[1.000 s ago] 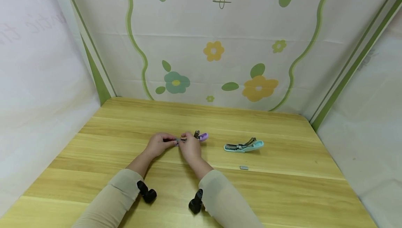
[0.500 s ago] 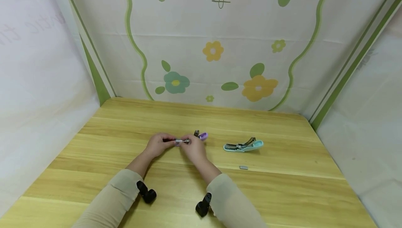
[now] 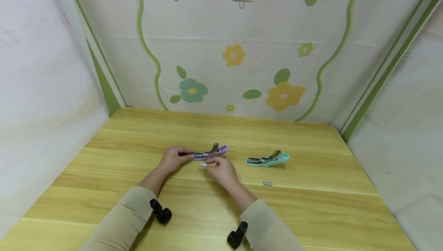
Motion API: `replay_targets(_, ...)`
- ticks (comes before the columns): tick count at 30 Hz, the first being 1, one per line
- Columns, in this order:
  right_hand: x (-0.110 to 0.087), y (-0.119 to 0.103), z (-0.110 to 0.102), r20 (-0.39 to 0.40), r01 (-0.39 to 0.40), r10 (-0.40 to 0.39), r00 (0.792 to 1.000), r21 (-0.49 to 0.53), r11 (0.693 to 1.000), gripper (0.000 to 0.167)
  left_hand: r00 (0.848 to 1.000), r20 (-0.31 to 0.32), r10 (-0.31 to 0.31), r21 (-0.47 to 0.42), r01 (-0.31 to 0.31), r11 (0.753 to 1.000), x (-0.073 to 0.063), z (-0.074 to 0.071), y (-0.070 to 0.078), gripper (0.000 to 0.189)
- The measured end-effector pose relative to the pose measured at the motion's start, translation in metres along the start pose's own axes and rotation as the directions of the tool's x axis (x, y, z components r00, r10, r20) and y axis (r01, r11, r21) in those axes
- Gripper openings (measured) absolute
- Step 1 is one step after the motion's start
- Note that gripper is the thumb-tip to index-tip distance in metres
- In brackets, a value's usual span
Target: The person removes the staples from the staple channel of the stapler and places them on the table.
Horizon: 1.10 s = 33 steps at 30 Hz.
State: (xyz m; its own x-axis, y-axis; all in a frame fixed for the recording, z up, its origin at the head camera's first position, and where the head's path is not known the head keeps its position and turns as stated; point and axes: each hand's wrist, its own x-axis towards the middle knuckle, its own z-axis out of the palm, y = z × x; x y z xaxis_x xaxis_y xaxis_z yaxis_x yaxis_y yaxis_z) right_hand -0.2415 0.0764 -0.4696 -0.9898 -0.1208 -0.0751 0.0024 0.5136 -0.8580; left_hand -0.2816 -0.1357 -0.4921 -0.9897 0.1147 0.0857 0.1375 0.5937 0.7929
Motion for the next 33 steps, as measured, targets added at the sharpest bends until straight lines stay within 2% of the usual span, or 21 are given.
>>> replay_targets(4, -0.006, 0.006, -0.004, 0.01, 0.008, -0.007, 1.0, -0.042, 0.999, 0.019, 1.0, -0.002, -0.001, -0.002, 0.001, 1.0, 0.0, 0.0, 0.001, 0.02)
replay_targets(11, -0.017, 0.009, -0.005, 0.084, 0.039, -0.031, 0.996, -0.1, 0.994, 0.016, 1.0, 0.0, -0.005, -0.01, 0.005, 1.0, 0.0, 0.0, 0.0, 0.019)
replay_targets(16, -0.021, 0.011, -0.004, 0.081, 0.054, -0.043, 0.996, -0.144, 0.988, 0.014, 1.0, -0.001, -0.013, -0.012, 0.013, 1.0, 0.0, 0.0, 0.001, 0.019)
replay_targets(23, -0.021, 0.011, -0.004, 0.11, 0.113, -0.091, 0.99, -0.22, 0.969, 0.013, 1.0, -0.004, -0.012, -0.012, 0.012, 1.0, 0.0, 0.0, 0.002, 0.019)
replay_targets(33, -0.022, 0.008, -0.004, 0.119, 0.109, -0.08, 0.99, -0.261, 0.959, 0.012, 1.0, 0.002, -0.015, -0.021, 0.015, 1.0, -0.001, -0.001, 0.003, 0.019)
